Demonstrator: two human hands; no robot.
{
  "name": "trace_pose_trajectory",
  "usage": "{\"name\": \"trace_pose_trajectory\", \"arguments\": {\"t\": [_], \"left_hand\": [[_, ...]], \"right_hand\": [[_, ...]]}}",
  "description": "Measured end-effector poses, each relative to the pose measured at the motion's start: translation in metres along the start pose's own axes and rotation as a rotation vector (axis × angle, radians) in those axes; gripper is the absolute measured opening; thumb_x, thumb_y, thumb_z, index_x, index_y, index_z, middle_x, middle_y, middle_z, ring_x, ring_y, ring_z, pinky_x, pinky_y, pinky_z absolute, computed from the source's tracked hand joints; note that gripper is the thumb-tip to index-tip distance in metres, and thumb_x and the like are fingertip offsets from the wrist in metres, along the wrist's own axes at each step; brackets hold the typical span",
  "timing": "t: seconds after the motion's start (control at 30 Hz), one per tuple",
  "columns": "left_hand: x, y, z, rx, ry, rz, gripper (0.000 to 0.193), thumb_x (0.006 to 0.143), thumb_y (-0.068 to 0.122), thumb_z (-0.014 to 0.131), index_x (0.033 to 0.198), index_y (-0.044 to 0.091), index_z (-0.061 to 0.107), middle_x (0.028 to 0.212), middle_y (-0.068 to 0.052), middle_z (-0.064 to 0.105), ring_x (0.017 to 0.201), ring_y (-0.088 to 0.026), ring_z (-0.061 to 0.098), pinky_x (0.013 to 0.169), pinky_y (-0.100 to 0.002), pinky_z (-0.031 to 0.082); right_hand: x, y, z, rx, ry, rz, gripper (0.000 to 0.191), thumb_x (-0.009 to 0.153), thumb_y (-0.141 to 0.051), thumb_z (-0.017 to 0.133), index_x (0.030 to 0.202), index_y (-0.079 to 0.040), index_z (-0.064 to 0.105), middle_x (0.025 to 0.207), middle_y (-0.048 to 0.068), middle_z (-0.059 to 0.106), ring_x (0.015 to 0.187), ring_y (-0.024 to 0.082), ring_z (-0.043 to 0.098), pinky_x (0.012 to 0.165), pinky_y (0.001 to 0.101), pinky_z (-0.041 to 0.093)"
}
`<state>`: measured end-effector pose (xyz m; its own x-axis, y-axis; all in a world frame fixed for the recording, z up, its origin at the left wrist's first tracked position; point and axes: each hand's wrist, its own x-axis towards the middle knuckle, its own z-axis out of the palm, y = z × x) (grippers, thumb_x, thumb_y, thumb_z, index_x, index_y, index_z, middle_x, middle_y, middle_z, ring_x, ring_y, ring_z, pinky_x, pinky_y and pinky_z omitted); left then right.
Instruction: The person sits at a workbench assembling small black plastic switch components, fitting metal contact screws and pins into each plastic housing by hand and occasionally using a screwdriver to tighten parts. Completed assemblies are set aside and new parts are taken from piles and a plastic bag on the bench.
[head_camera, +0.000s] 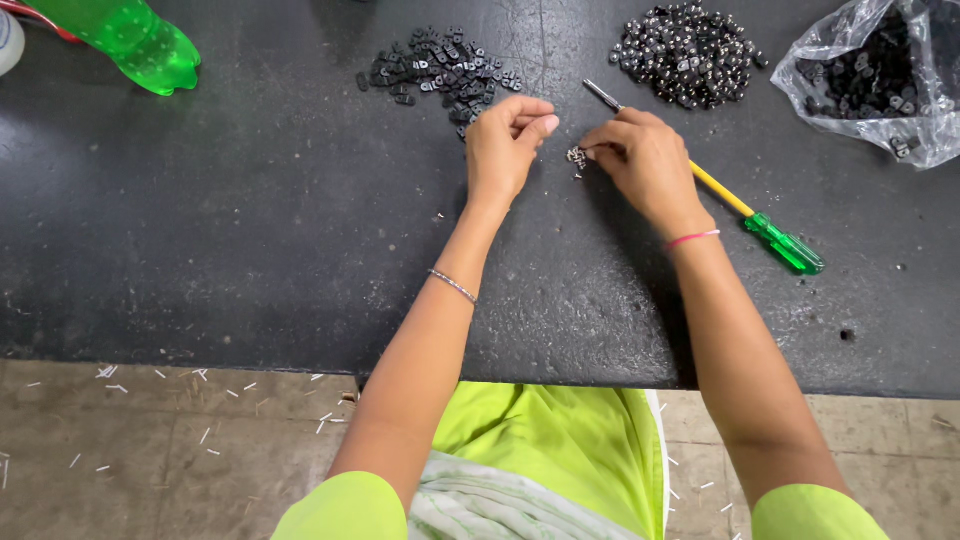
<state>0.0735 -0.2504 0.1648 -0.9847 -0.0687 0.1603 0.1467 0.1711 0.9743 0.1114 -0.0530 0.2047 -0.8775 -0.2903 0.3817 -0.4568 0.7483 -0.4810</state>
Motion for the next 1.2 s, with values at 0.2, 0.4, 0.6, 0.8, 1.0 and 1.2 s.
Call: {"name": "trace_pose_trajectory", "arguments": {"t": [0.2,0.4,0.6,0.8,1.0,1.2], "left_hand": [[0.0,-0.013,0.007,-0.11,-0.059,0.008,0.018,0.088,0.007,0.076,0.106,0.003,0.078,0.084,-0.002,0.078,0.068,-0.006,0.07,0.062,-0.022,0.059],[0.0,-0.012,0.005,-0.087,-0.024,-0.007,0.016,0.088,0.006,0.076,0.104,0.003,0.078,0.083,-0.003,0.079,0.067,-0.007,0.069,0.061,-0.022,0.058],[0.002,-0.009,0.002,-0.029,-0.018,-0.002,0.015,0.088,0.006,0.076,0.103,0.005,0.077,0.083,-0.004,0.079,0.069,-0.008,0.072,0.061,-0.023,0.057],[0.003,-0.01,0.002,0.011,-0.004,0.067,0.016,0.088,0.006,0.077,0.104,0.004,0.077,0.088,-0.005,0.08,0.075,-0.009,0.075,0.066,-0.024,0.059],[0.001,-0.009,0.003,0.032,-0.005,0.086,0.016,0.087,0.007,0.078,0.103,0.004,0.077,0.086,-0.006,0.08,0.073,-0.01,0.075,0.066,-0.025,0.059],[-0.001,-0.008,0.0,0.027,-0.014,0.079,0.018,0.086,0.007,0.078,0.103,0.004,0.077,0.088,-0.006,0.081,0.073,-0.01,0.075,0.066,-0.025,0.059]], "right_hand": [[-0.001,0.004,0.006,-0.072,0.092,-0.085,0.007,0.092,-0.004,0.074,0.098,-0.005,0.071,0.094,0.011,0.067,0.094,0.035,0.067,0.082,0.0444,0.053],[0.0,0.012,-0.001,0.013,0.118,-0.011,0.013,0.093,-0.002,0.072,0.105,-0.006,0.074,0.099,0.013,0.07,0.089,0.035,0.069,0.078,0.0429,0.054],[0.002,0.007,-0.005,-0.015,0.036,0.072,0.015,0.09,-0.009,0.079,0.105,-0.008,0.078,0.091,0.013,0.068,0.078,0.033,0.067,0.072,0.0431,0.052],[0.003,0.002,0.001,-0.059,0.036,0.005,0.011,0.088,-0.012,0.079,0.098,-0.009,0.078,0.091,0.011,0.068,0.08,0.033,0.067,0.072,0.0444,0.052],[0.001,0.001,0.007,-0.109,0.051,-0.026,0.011,0.087,-0.007,0.078,0.095,-0.004,0.071,0.091,0.013,0.066,0.082,0.034,0.067,0.073,0.0436,0.053],[0.004,0.003,0.007,0.238,0.139,0.133,0.007,0.092,-0.002,0.071,0.098,0.0,0.067,0.088,0.007,0.073,0.079,0.014,0.071,0.075,0.0277,0.057]]}}
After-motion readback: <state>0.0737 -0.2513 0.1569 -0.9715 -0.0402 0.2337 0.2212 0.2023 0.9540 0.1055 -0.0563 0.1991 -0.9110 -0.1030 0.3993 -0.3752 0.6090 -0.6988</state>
